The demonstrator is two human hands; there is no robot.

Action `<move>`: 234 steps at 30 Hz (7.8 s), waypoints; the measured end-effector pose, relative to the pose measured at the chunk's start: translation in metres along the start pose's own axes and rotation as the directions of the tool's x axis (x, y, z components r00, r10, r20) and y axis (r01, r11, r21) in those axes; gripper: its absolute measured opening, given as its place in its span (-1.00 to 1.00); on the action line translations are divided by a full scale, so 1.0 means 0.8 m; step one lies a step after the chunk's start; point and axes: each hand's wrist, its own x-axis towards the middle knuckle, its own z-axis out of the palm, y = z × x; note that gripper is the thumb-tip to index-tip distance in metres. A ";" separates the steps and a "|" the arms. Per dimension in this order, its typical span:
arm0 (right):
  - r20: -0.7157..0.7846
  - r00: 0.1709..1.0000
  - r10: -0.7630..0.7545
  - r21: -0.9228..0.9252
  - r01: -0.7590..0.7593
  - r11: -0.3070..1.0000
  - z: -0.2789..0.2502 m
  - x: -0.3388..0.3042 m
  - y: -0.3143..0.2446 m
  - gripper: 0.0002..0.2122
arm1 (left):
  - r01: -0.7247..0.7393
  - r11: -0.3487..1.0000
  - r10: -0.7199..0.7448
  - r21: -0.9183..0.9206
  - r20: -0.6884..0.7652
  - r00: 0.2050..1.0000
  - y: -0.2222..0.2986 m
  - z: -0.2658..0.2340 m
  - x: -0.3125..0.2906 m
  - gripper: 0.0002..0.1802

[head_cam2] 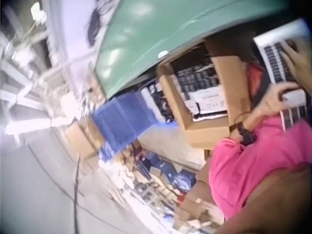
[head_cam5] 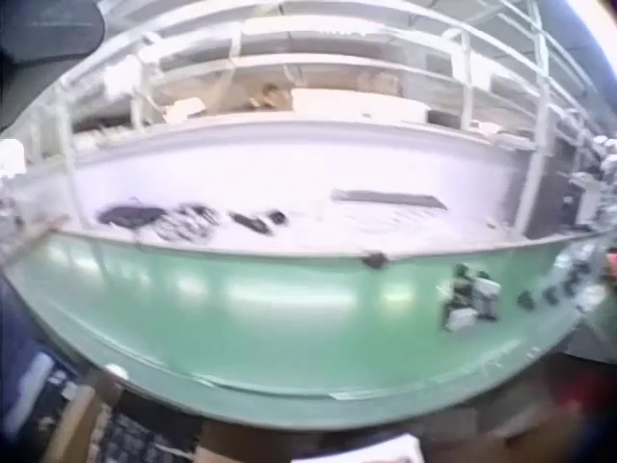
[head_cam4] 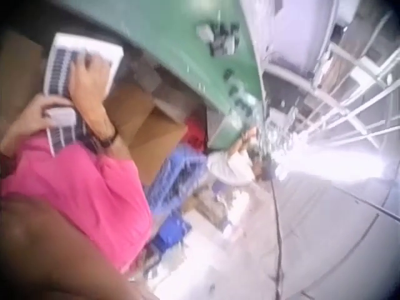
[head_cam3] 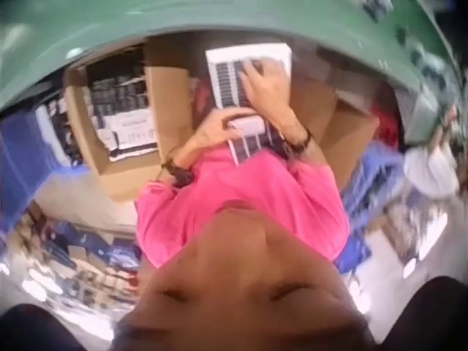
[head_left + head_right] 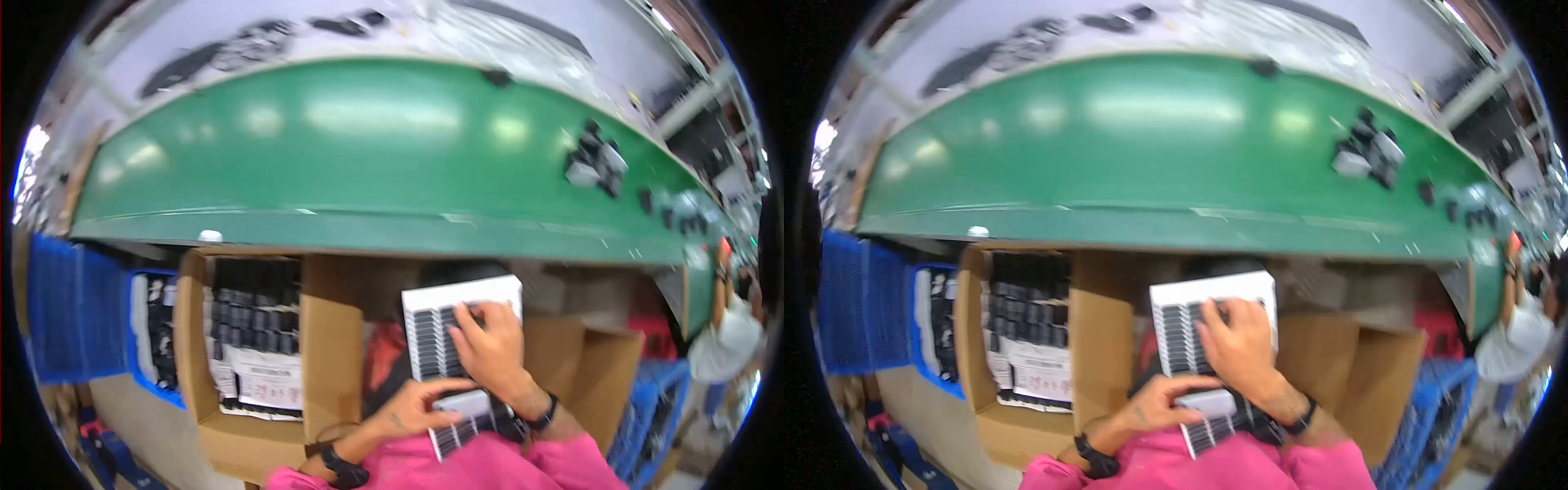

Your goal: The person picks up a device from a box, peels a sticker from a sheet, and presses it onto the device. After repeating this process, they place the finished items onto a conveyor belt and pick up more devices from the box.

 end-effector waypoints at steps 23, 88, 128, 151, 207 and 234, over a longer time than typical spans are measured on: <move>0.286 0.863 0.416 0.727 -0.478 0.493 -0.064 -0.036 -0.002 -0.90 | -0.400 0.916 0.398 -0.027 -0.056 0.916 0.035 0.002 0.032 -0.38; 0.063 0.869 0.491 0.893 -0.268 0.361 -0.079 -0.017 -0.017 -0.94 | -0.207 0.901 0.323 0.381 -0.274 0.906 0.076 0.046 0.061 -0.52; -0.114 0.906 0.407 0.754 -0.188 0.629 -0.067 -0.017 -0.013 -0.88 | -0.276 0.729 0.530 0.627 -0.262 0.806 0.056 0.048 0.065 -0.46; 0.304 0.762 0.572 0.886 -0.447 0.125 -0.070 -0.016 -0.016 -0.82 | -0.184 0.983 0.163 -0.012 -0.413 0.896 0.053 0.041 0.061 -0.53; 0.204 0.307 0.930 0.926 -0.368 -0.082 -0.062 -0.011 0.241 -0.42 | 0.973 -0.226 0.554 -0.045 -0.827 0.091 -0.265 -0.501 -0.300 -0.71; 0.444 0.848 0.289 0.845 -0.504 0.178 -0.082 0.024 0.084 -0.61 | -0.319 0.130 0.945 0.939 -0.020 0.328 0.063 0.002 0.001 -0.37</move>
